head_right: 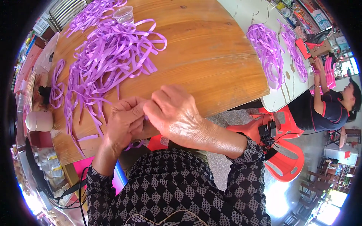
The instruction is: The person ties knots in purple ribbons by hand, pulls each ribbon taut, and gathers them into a pile on a wooden table, briefly standing up to retrieve a fallen ribbon.
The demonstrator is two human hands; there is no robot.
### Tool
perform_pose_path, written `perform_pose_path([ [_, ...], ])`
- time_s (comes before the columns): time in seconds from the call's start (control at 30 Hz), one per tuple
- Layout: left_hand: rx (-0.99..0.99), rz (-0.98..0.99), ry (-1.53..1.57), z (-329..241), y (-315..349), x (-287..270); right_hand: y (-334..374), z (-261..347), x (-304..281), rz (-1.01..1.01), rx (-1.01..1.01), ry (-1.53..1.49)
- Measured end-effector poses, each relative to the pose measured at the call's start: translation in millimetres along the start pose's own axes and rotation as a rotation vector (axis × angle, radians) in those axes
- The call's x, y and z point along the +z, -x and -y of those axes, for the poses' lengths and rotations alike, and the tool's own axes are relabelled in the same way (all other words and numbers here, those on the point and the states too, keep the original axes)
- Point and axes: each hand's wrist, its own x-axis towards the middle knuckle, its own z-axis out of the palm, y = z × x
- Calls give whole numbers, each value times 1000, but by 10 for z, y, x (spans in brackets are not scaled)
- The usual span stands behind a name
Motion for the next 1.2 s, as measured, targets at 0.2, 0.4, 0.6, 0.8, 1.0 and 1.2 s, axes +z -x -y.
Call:
perform_pose_path([
  [0.2,-60,155,-142,-70,69,-15,54,-131,100,2,256,-382],
  [0.4,-24,224,-71,-154,90,-8,43,-11,228,-108,525,-893],
  [0.6,278,-96,-311,12,93,64,33,74,339,-226,913,-1221],
  [0.8,641,-191,-645,78,160,49,22,30,377,-181,990,-1413],
  [1.0,372,-117,-355,18,193,-49,40,96,467,-324,957,-1441],
  [1.2,624,-224,-390,107,151,60,40,78,511,-272,1017,-1667],
])
